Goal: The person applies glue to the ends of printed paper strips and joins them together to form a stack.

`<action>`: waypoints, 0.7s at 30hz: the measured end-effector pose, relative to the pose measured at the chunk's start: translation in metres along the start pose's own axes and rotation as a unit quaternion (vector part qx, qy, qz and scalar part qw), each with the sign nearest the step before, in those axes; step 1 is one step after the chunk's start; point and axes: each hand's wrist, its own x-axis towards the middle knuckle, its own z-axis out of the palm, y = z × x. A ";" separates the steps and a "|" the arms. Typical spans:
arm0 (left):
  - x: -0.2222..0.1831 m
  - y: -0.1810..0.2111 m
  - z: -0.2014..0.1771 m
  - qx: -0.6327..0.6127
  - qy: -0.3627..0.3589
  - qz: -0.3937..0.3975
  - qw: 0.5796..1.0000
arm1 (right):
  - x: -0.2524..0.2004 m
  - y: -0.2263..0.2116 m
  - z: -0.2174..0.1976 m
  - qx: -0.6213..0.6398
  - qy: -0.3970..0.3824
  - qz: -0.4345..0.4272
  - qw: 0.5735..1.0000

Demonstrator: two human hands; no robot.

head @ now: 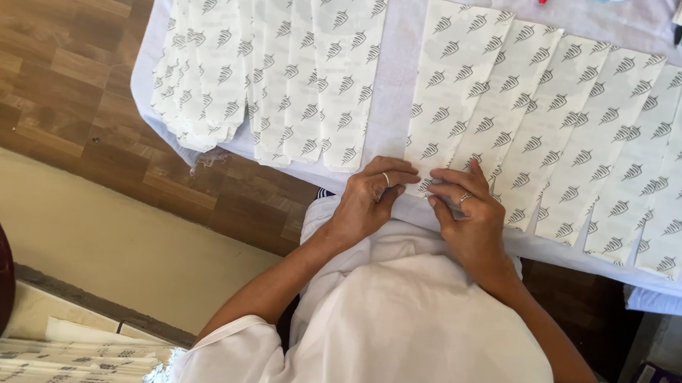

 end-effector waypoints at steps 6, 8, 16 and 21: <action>0.003 0.003 -0.030 0.290 0.091 0.088 0.949 | -0.006 0.008 0.004 -0.055 -0.009 -0.051 0.997; 0.008 -0.002 -0.029 0.317 0.082 0.074 0.942 | -0.004 0.007 0.006 -0.069 -0.020 -0.063 0.995; 0.002 0.002 -0.001 0.298 0.013 0.096 0.950 | -0.006 0.002 0.004 -0.106 -0.060 -0.080 0.989; -0.005 0.002 -0.008 0.234 0.002 0.098 0.967 | -0.003 -0.001 0.005 -0.098 -0.044 -0.098 0.989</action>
